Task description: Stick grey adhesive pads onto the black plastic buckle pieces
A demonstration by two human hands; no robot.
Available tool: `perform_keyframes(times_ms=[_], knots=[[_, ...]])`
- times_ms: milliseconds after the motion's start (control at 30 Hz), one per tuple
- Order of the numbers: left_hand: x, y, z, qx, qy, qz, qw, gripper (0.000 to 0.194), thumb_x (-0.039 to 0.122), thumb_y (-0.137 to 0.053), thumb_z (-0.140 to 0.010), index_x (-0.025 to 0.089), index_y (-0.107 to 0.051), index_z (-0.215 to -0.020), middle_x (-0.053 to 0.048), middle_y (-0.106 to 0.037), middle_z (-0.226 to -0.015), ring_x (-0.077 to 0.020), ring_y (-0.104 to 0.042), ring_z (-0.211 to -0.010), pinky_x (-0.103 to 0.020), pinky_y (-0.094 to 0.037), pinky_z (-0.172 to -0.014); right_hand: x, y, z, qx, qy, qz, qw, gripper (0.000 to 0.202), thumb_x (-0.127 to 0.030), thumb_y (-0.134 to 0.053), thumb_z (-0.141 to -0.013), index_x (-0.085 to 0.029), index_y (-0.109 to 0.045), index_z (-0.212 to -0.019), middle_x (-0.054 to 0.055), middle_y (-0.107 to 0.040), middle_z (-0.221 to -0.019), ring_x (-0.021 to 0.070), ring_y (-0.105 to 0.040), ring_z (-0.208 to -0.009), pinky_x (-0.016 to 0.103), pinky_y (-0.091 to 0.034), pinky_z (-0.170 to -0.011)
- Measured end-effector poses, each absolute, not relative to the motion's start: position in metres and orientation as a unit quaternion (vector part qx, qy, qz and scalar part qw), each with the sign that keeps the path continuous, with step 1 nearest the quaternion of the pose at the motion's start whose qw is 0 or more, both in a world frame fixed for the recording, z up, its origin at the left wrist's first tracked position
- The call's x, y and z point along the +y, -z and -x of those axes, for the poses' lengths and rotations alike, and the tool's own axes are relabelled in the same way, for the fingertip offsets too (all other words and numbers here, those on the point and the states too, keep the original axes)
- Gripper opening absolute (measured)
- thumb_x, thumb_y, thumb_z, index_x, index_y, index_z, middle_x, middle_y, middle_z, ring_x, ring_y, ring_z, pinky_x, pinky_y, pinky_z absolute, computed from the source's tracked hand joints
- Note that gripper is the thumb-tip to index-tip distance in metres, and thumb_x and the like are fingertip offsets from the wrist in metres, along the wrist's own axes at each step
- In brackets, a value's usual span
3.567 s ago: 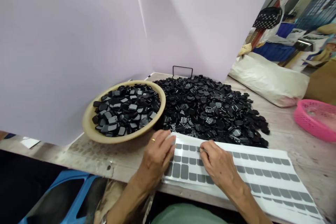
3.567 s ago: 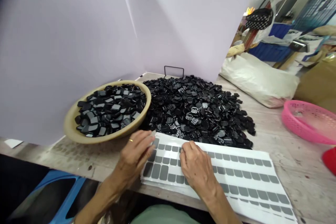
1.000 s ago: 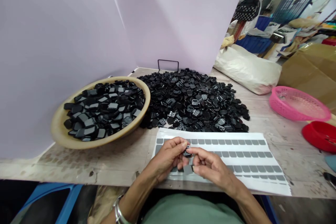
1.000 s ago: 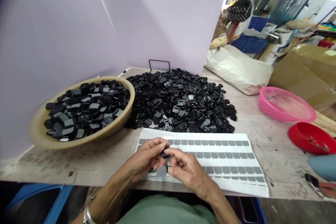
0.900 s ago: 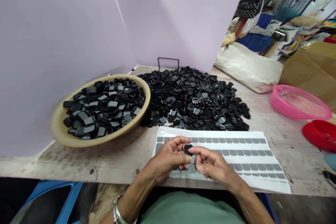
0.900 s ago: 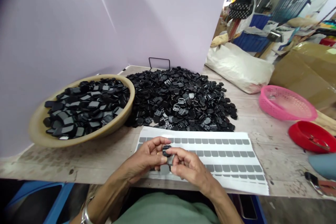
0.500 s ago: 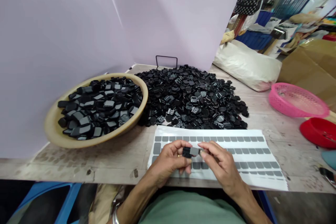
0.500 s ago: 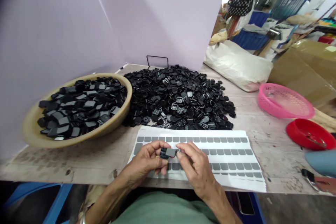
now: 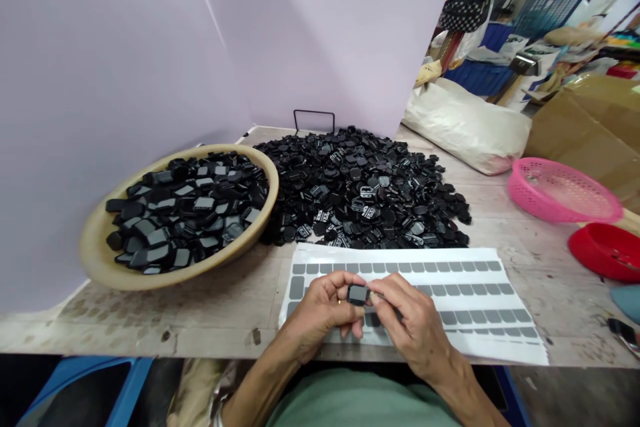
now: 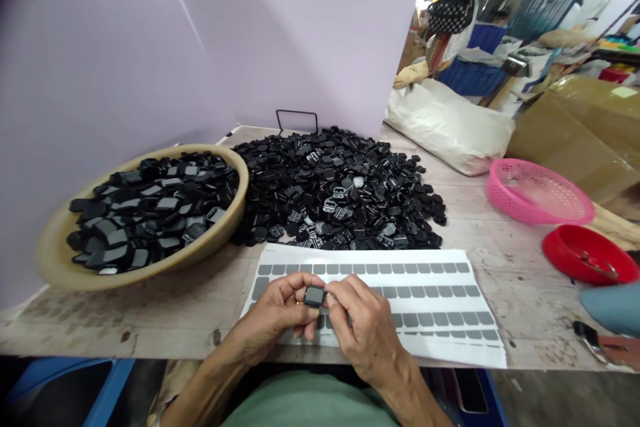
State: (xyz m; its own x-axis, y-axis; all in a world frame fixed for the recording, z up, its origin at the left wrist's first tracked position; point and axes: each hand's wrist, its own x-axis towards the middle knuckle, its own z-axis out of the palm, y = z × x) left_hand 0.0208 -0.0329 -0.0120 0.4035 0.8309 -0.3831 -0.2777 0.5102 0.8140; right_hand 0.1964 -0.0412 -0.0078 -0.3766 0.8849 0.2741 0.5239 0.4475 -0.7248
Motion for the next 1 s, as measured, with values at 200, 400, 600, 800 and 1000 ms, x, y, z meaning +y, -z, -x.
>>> perform_keyframes(times_ms=[200,400,600,800,1000], knots=[[-0.033,0.017,-0.020,0.403,-0.362,-0.342,0.768,0.033,0.011,-0.068,-0.068,0.013,-0.057,-0.099,0.004,-0.059,-0.057,-0.0087,-0.059,-0.045,-0.015,-0.036,-0.041,-0.042,0.009,-0.194,-0.787,-0.260,0.458,0.321,0.021,-0.014,-0.041,-0.093,-0.019,-0.059,-0.104,0.004,-0.056,-0.083,0.0153,-0.056,-0.073,0.028,-0.043,-0.063],[-0.034,0.018,-0.022,0.412,-0.377,-0.338,0.758,0.032,0.011,-0.068,-0.067,0.013,-0.059,-0.097,0.005,-0.059,-0.060,-0.0081,-0.059,-0.044,-0.014,-0.036,-0.041,-0.043,0.011,-0.191,-0.792,-0.243,0.464,0.314,0.022,-0.015,-0.039,-0.093,-0.018,-0.059,-0.101,0.004,-0.056,-0.083,0.0154,-0.054,-0.071,0.029,-0.043,-0.063],[-0.035,0.018,-0.022,0.426,-0.372,-0.334,0.754,0.035,0.014,-0.072,-0.065,0.014,-0.058,-0.097,0.003,-0.061,-0.064,-0.0087,-0.060,-0.046,-0.015,-0.037,-0.043,-0.043,0.013,-0.190,-0.799,-0.229,0.470,0.296,0.023,-0.016,-0.037,-0.094,-0.018,-0.059,-0.101,0.004,-0.055,-0.081,0.0163,-0.055,-0.073,0.029,-0.043,-0.063],[-0.040,0.023,-0.025,0.434,-0.385,-0.378,0.722,0.026,0.036,-0.062,-0.079,0.013,-0.058,-0.089,0.005,-0.051,-0.046,-0.0091,-0.051,-0.039,-0.017,-0.029,-0.039,-0.045,0.024,-0.187,-0.823,-0.198,0.445,0.292,0.023,-0.017,-0.036,-0.095,-0.020,-0.058,-0.100,0.004,-0.057,-0.080,0.0163,-0.058,-0.069,0.028,-0.046,-0.061],[-0.035,-0.017,0.004,0.541,-0.420,-0.532,0.499,0.022,0.033,-0.050,-0.088,0.017,-0.065,-0.085,0.003,-0.051,-0.059,-0.0092,-0.045,-0.053,-0.019,-0.033,-0.048,-0.032,0.035,-0.205,-0.825,-0.085,0.482,0.283,0.024,-0.028,-0.038,-0.095,-0.021,-0.058,-0.107,0.006,-0.064,-0.089,0.0190,-0.063,-0.072,0.028,-0.048,-0.058]])
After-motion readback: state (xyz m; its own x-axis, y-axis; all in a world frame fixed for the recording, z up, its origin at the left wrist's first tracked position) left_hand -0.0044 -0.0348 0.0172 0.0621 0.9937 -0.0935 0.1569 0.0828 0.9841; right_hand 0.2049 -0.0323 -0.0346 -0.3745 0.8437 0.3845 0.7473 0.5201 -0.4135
